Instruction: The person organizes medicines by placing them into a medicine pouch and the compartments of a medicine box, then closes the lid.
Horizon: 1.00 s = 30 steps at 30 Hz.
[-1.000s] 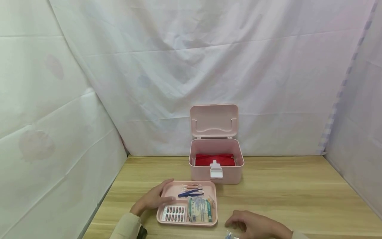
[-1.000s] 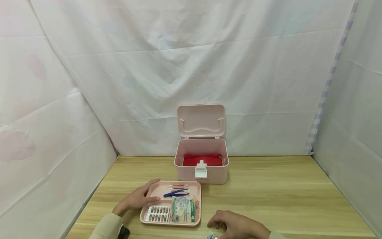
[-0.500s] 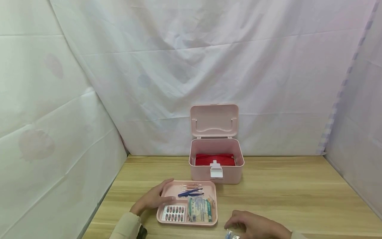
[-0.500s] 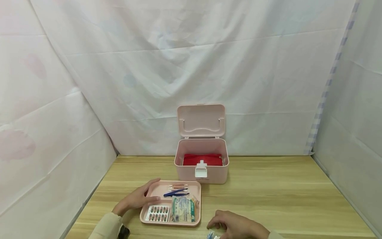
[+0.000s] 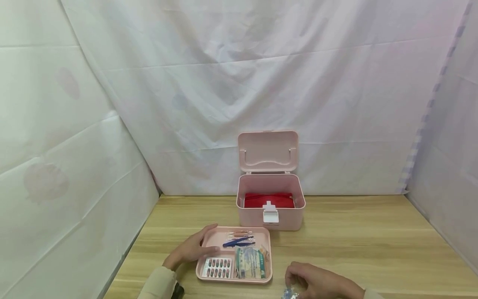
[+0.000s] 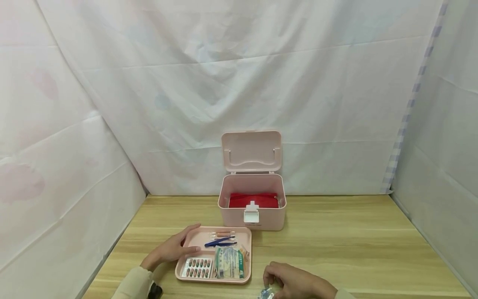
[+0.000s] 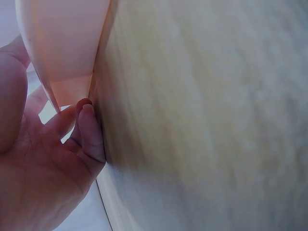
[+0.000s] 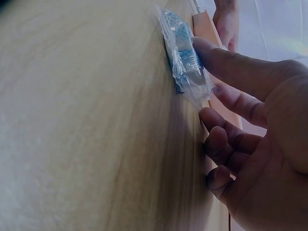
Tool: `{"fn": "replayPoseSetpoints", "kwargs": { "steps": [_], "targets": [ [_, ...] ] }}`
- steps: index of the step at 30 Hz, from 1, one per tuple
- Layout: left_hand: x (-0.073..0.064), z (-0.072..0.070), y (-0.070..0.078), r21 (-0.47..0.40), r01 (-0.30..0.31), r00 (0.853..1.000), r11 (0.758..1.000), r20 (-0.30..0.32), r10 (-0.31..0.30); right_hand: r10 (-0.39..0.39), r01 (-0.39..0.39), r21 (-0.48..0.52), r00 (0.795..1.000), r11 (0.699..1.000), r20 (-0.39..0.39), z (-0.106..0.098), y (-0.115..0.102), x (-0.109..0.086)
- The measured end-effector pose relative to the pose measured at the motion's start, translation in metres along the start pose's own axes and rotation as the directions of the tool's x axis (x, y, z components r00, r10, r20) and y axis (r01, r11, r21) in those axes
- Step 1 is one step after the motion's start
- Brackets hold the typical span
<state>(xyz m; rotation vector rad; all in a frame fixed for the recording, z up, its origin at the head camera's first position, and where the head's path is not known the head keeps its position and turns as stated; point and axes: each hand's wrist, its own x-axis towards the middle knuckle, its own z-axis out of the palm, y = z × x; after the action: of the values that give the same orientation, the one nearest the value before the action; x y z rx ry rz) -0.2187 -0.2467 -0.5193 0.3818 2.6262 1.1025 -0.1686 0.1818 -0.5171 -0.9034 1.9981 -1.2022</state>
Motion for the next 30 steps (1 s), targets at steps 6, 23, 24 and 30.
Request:
{"fn": "replayPoseSetpoints", "kwargs": {
  "steps": [6, 23, 24, 30],
  "targets": [
    [-0.001, 0.0, -0.001, 0.013, -0.001, 1.0, 1.0, -0.003, 0.001, -0.034, 0.033, 0.024, 0.999, 0.999, 0.02, 0.002, 0.0, -0.001],
    [0.001, 0.0, -0.002, 0.002, 0.018, 1.0, 1.0, 0.003, -0.018, -0.046, 0.049, -0.041, 0.996, 0.998, 0.073, -0.007, -0.002, 0.005],
    [0.001, 0.0, -0.002, 0.0, 0.018, 1.0, 1.0, 0.004, -0.018, -0.048, 0.051, -0.046, 0.996, 0.998, 0.072, -0.008, -0.003, 0.005],
    [0.001, 0.0, -0.001, -0.002, 0.021, 1.0, 1.0, 0.006, -0.021, -0.054, 0.058, -0.091, 0.997, 0.994, 0.046, -0.014, -0.017, 0.012]
  ]
}}
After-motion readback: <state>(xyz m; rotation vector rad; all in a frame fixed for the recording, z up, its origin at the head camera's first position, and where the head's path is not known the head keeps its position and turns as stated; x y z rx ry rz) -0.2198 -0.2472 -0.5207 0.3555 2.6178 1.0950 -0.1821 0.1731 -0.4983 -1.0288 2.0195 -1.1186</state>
